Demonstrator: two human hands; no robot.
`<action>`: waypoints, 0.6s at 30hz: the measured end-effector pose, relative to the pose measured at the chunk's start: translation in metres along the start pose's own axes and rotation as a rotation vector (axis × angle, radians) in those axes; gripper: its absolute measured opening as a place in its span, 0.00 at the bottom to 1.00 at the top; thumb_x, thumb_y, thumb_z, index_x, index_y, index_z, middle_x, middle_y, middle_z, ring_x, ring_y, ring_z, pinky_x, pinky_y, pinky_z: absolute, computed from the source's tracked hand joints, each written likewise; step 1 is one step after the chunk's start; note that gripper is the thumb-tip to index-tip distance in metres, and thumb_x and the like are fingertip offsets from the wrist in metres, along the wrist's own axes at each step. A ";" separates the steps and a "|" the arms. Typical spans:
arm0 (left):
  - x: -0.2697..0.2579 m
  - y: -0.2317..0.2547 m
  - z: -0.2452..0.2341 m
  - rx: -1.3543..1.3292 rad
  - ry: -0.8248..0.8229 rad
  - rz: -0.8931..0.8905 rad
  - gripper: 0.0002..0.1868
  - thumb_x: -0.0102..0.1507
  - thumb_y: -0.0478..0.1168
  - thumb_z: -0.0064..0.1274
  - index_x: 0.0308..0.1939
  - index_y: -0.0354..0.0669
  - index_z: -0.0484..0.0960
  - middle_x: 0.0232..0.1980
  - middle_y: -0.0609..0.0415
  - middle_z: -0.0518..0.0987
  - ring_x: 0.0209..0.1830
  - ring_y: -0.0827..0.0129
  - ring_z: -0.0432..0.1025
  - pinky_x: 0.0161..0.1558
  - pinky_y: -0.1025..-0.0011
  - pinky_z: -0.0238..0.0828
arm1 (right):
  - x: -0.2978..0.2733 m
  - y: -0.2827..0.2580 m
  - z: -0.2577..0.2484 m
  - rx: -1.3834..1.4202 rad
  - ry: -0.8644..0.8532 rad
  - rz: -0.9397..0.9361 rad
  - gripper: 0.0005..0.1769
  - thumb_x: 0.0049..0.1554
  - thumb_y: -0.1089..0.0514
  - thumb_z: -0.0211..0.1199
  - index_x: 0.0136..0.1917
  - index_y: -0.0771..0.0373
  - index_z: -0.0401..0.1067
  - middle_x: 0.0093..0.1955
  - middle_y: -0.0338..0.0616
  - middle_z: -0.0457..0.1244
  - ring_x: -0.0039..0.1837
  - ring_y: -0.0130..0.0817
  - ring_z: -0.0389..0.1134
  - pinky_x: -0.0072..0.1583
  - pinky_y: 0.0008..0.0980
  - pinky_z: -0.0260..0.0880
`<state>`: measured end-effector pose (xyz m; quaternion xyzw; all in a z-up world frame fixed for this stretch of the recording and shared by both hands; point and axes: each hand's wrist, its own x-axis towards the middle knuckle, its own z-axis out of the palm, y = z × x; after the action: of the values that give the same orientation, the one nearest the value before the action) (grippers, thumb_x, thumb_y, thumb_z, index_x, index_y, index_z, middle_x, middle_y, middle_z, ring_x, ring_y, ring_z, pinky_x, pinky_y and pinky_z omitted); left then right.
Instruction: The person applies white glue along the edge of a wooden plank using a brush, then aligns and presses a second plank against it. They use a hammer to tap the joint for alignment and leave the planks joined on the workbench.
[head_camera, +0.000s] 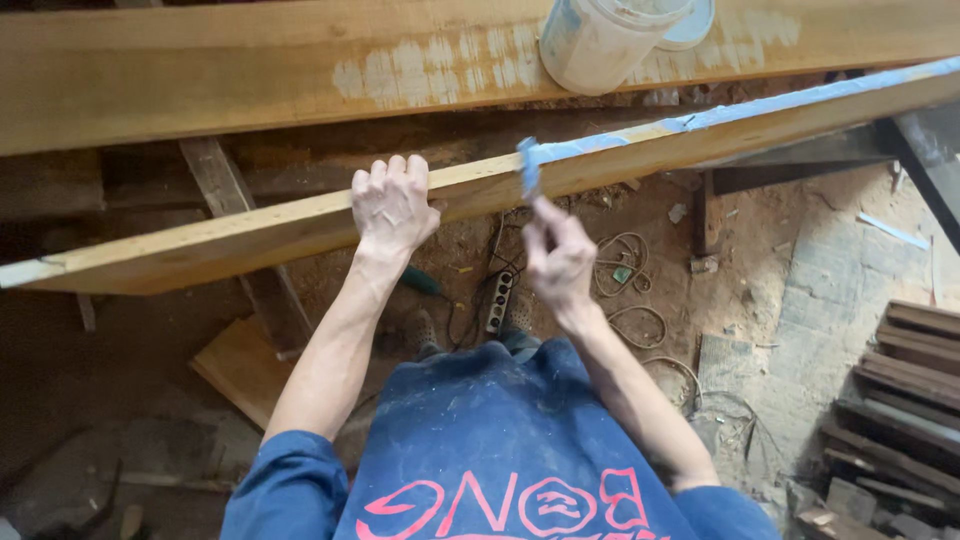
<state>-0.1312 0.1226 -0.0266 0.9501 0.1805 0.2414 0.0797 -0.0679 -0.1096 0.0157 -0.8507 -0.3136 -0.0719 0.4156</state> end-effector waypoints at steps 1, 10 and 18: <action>0.000 -0.001 -0.002 -0.005 0.004 0.001 0.22 0.42 0.46 0.73 0.32 0.45 0.78 0.32 0.52 0.80 0.32 0.60 0.76 0.33 0.62 0.68 | -0.009 -0.008 0.001 0.002 -0.032 0.010 0.21 0.59 0.62 0.65 0.65 0.61 0.74 0.49 0.49 0.71 0.47 0.35 0.73 0.50 0.34 0.76; -0.003 -0.006 -0.001 -0.014 0.058 0.030 0.15 0.43 0.38 0.63 0.31 0.45 0.76 0.32 0.51 0.78 0.33 0.57 0.75 0.33 0.60 0.67 | 0.040 0.014 -0.044 -0.201 0.064 0.063 0.16 0.63 0.64 0.60 0.64 0.61 0.75 0.49 0.53 0.70 0.47 0.43 0.73 0.51 0.37 0.73; -0.003 -0.007 0.003 0.005 0.078 0.042 0.11 0.46 0.36 0.60 0.30 0.47 0.75 0.31 0.52 0.77 0.31 0.58 0.74 0.33 0.61 0.66 | 0.000 -0.013 -0.013 -0.192 -0.119 -0.043 0.15 0.60 0.62 0.63 0.62 0.58 0.76 0.44 0.49 0.69 0.46 0.41 0.71 0.49 0.38 0.72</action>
<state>-0.1347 0.1281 -0.0320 0.9437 0.1643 0.2794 0.0654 -0.0743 -0.1137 0.0327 -0.8825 -0.3475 -0.0601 0.3111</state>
